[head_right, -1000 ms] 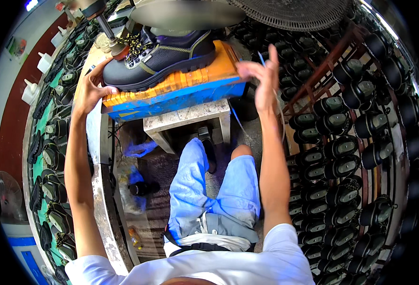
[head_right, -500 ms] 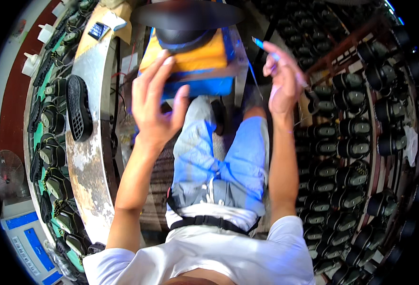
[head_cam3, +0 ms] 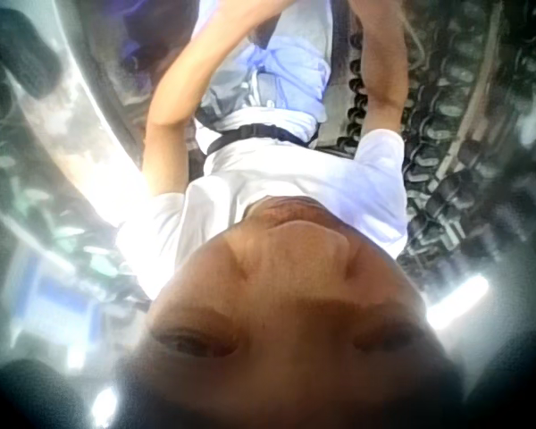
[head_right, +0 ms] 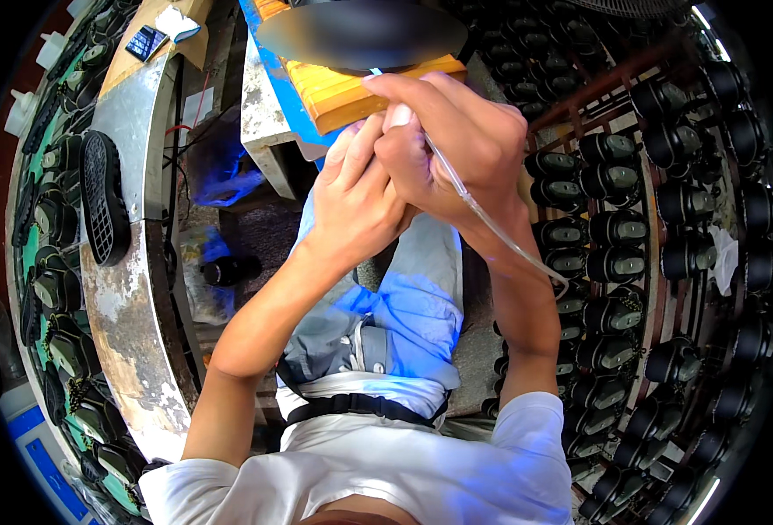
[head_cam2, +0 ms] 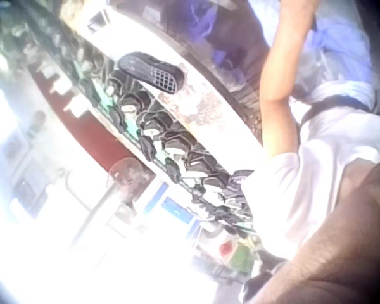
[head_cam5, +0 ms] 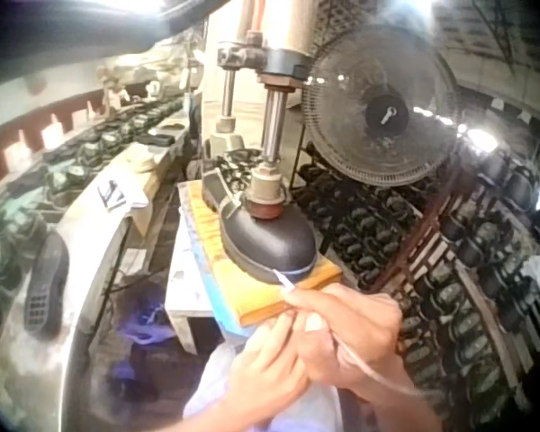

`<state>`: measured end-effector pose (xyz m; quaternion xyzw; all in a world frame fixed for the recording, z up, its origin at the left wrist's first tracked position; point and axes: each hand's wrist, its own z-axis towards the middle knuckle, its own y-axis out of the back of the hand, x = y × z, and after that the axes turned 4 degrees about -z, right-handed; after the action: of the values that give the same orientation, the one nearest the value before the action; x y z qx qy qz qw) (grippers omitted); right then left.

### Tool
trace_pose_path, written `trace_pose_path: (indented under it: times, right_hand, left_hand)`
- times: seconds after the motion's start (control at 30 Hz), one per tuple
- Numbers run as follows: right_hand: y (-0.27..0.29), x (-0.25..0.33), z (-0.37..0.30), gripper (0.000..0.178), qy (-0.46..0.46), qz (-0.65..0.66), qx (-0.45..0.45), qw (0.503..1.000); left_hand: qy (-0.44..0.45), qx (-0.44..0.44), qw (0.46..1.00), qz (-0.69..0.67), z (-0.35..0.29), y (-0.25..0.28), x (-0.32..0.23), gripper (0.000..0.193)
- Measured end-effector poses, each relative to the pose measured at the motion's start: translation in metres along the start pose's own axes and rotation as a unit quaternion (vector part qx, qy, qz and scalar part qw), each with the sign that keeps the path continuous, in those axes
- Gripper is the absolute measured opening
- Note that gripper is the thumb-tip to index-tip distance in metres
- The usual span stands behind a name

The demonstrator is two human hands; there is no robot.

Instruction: The person applies a liquid from a thin tube to the seam of a black boot and then places the boot onto a storage rack.

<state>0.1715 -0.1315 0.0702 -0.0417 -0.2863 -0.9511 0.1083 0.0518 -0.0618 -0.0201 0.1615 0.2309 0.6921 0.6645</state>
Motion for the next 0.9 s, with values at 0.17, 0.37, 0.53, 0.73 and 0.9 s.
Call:
trace_pose_path:
  times: [0.17, 0.37, 0.53, 0.73, 0.9]
  right_hand:
    - [0.004, 0.012, 0.006, 0.024, -0.002, 0.009, 0.028, 1.000]
    - [-0.028, 0.019, 0.014, 0.033, -0.024, 0.110, 0.042, 0.993]
    - [-0.085, 0.000, 0.025, 0.020, 0.009, 0.150, -0.018, 0.988]
    - [-0.121, -0.047, 0.026, 0.026, 0.043, 0.069, -0.026, 0.996]
    - [-0.103, -0.077, 0.027, 0.024, 0.030, 0.015, -0.046, 0.998]
  left_hand:
    - [0.009, -0.037, 0.997, -0.060, -0.002, 0.027, 0.027, 0.040]
    - [0.021, -0.136, 0.986, -0.092, -0.029, 0.063, 0.096, 0.028]
    - [0.143, -0.217, 0.959, -0.117, -0.046, 0.075, 0.155, 0.020]
    - [0.266, -0.103, 0.958, -0.041, -0.017, 0.087, 0.186, 0.064]
    - [0.228, -0.044, 0.970, 0.070, -0.002, 0.074, 0.216, 0.104]
